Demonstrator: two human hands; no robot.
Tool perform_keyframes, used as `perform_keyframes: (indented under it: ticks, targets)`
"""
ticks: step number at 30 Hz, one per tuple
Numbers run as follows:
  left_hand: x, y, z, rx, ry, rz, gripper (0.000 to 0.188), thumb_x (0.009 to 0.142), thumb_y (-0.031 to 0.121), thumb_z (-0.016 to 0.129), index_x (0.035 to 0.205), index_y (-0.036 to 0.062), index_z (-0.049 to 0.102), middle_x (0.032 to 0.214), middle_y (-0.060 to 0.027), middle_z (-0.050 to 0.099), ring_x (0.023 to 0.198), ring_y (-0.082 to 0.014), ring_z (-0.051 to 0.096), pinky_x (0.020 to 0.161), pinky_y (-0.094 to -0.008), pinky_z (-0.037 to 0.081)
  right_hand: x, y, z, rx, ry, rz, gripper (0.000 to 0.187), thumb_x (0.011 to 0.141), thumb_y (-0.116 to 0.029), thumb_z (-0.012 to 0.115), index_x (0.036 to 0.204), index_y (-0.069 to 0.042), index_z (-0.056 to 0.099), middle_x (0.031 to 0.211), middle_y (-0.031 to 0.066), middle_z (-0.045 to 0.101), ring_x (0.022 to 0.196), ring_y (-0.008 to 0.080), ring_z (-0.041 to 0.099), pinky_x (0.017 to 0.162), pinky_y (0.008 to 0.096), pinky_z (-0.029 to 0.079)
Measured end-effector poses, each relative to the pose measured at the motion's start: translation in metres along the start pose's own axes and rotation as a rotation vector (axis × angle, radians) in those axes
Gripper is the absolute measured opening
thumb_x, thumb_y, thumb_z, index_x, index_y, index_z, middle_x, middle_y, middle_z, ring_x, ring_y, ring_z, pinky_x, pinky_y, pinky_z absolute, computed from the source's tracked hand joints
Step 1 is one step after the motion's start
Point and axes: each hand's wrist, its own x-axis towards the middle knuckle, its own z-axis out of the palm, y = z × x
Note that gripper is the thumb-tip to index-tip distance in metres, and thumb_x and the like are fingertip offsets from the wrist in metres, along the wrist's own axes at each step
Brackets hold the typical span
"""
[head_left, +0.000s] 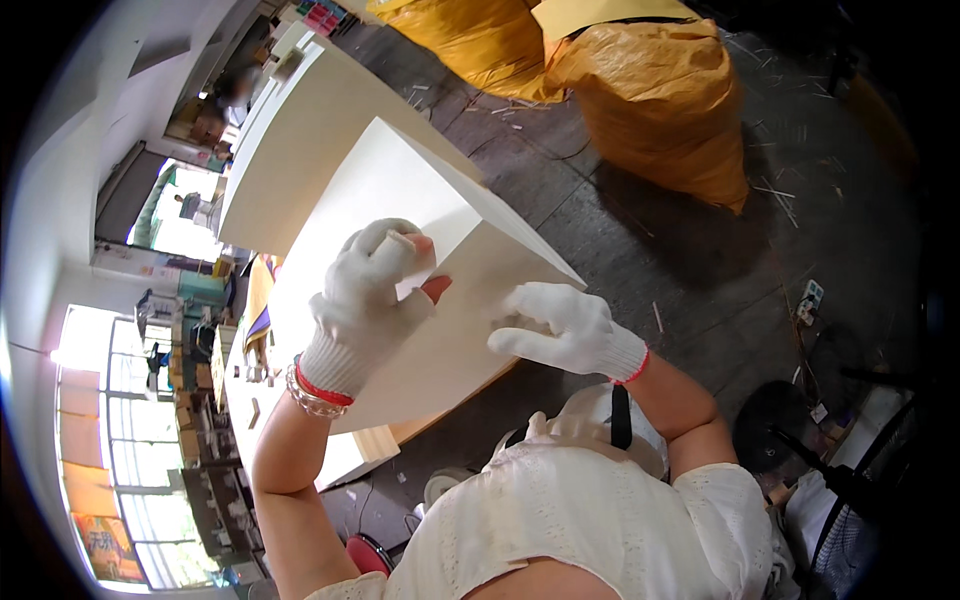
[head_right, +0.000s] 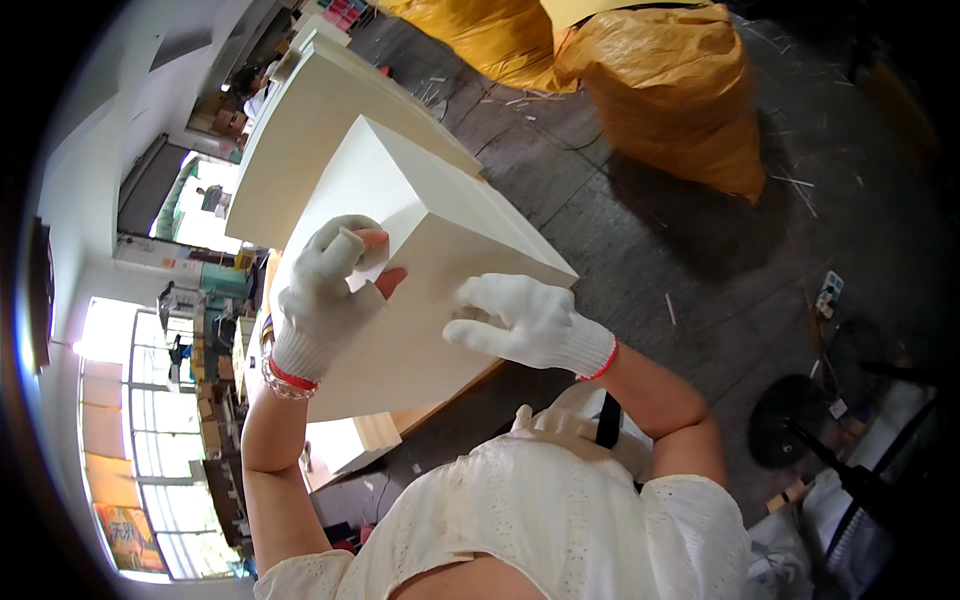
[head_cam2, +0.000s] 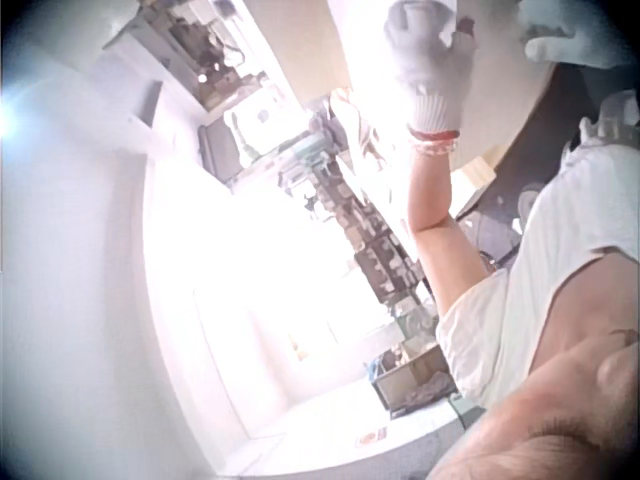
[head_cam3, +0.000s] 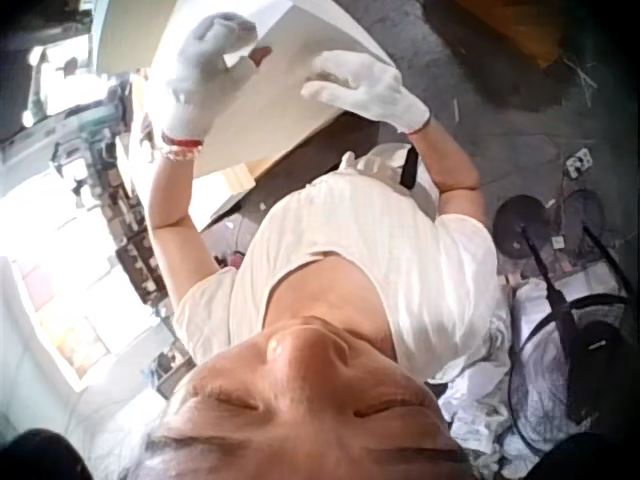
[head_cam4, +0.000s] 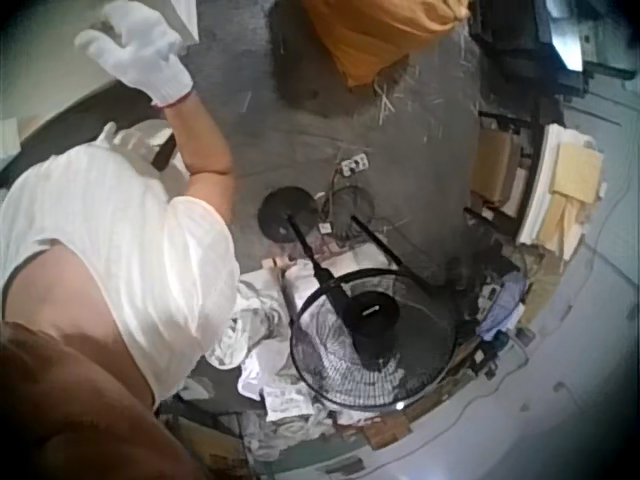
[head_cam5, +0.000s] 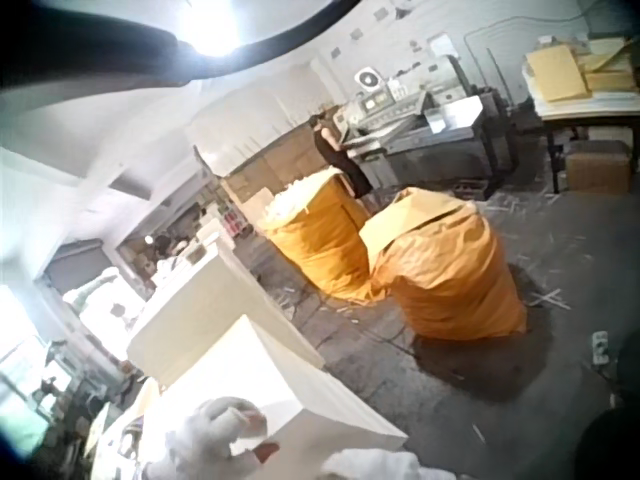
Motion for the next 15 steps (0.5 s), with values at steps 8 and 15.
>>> perform_keyframes:
  ticks: [8, 15]
  targets:
    - [0.0, -0.005, -0.002, -0.139, -0.05, -0.102, 0.037, 0.067, -0.008, 0.08, 0.099, -0.002, 0.063, 0.103, -0.013, 0.066, 0.089, -0.0216, 0.067, 0.075, -0.0297, 0.056, 0.011, 0.002, -0.013, 0.081, -0.071, -0.033, 0.032, 0.088, -0.032, 0.068, 0.1, -0.003, 0.065, 0.09, 0.0114, 0.067, 0.08, 0.022, 0.064, 0.072, 0.0302, 0.051]
    - [0.001, -0.009, -0.004, -0.161, -0.081, -0.15, 0.038, 0.067, -0.007, 0.081, 0.101, -0.0013, 0.064, 0.106, -0.012, 0.066, 0.091, -0.0194, 0.068, 0.078, -0.0282, 0.058, 0.015, 0.01, -0.013, 0.053, -0.083, -0.043, 0.032, 0.088, -0.032, 0.068, 0.1, -0.003, 0.065, 0.087, 0.0116, 0.065, 0.078, 0.0216, 0.063, 0.07, 0.0302, 0.051]
